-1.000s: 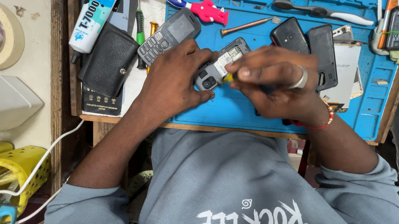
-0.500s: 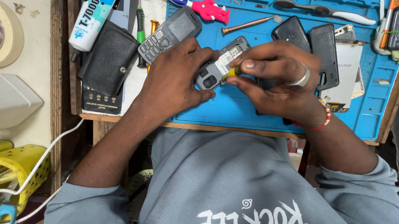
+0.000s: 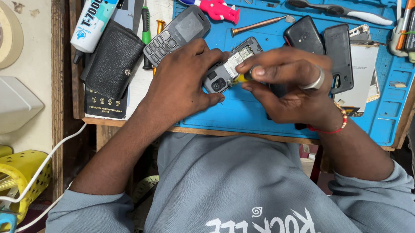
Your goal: The person uses a yellow-handled screwdriver to unscrew and remove the back cover of a small electronic device on a blue workbench. The device is flipped over, and the person continues to unscrew internal components while handling the device with both hands.
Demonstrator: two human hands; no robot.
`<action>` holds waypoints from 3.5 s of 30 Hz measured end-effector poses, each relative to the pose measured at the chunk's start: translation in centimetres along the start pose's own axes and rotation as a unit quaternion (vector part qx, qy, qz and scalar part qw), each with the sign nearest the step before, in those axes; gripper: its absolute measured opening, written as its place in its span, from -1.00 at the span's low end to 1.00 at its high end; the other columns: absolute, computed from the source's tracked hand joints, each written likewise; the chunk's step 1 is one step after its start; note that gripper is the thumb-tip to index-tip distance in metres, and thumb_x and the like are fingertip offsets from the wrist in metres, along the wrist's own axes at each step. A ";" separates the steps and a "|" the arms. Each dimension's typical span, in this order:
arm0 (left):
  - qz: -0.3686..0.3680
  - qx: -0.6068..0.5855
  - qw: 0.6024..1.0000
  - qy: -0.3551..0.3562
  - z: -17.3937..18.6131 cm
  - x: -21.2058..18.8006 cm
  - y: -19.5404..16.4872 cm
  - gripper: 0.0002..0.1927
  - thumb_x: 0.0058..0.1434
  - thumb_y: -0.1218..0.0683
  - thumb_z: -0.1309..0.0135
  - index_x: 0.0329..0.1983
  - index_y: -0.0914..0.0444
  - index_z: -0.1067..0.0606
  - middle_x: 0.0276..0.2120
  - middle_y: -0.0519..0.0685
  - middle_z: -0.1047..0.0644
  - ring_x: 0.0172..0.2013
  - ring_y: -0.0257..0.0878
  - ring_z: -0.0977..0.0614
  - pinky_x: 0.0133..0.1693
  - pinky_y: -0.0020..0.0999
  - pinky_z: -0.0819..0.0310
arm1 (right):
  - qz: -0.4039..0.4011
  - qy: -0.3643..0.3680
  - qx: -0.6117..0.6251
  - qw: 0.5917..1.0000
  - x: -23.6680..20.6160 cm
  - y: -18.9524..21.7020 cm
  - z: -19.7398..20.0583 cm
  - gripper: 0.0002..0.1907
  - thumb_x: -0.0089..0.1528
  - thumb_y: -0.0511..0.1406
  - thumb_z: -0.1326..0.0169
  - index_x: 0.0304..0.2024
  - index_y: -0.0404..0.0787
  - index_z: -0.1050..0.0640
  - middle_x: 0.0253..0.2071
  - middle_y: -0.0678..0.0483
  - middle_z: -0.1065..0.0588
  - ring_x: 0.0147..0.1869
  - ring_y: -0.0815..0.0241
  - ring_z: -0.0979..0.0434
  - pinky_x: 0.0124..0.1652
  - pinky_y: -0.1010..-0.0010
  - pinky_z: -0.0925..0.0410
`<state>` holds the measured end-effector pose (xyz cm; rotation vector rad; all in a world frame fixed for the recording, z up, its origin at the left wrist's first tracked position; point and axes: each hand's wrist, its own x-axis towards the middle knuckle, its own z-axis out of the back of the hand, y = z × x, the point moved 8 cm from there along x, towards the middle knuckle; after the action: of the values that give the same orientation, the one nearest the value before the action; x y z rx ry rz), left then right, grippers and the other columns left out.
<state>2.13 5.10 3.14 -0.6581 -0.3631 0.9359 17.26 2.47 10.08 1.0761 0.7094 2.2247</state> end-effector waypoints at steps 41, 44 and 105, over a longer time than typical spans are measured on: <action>0.004 0.001 1.000 -0.007 0.0 0.0 0.0 -0.23 -0.21 -0.04 -0.51 0.14 0.17 -0.55 -0.21 0.01 -0.46 -0.23 -0.08 -0.61 -0.22 -0.12 -0.56 | -0.025 0.000 0.093 0.995 0.1 -0.8 -0.1 -0.51 0.21 -0.58 -0.28 0.03 -0.18 -0.33 -0.02 -0.22 -0.57 0.05 -0.02 -0.69 -0.01 0.31 -0.62; -0.001 0.002 1.000 -0.008 0.0 0.0 0.0 -0.23 -0.20 -0.04 -0.51 0.15 0.19 -0.54 -0.22 0.01 -0.46 -0.23 -0.09 -0.61 -0.21 -0.12 -0.56 | -0.004 0.003 0.079 0.997 0.7 -0.2 0.1 -0.50 0.15 -0.55 -0.30 0.00 -0.20 -0.33 -0.01 -0.27 -0.52 0.05 -0.06 -0.67 0.02 0.25 -0.62; 0.014 0.004 1.000 0.009 -0.3 0.0 0.1 -0.24 -0.18 -0.04 -0.50 0.16 0.16 -0.54 -0.22 0.00 -0.46 -0.24 -0.11 -0.61 -0.20 -0.13 -0.56 | -0.002 -0.014 0.097 0.995 -1.1 -1.7 0.2 -0.48 0.24 -0.53 -0.34 0.08 -0.19 -0.31 -0.03 -0.20 -0.57 0.05 0.03 -0.70 -0.05 0.37 -0.66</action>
<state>2.22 5.01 2.85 -0.6658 -0.3338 0.9571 18.42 2.93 8.46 1.1952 0.9301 2.1671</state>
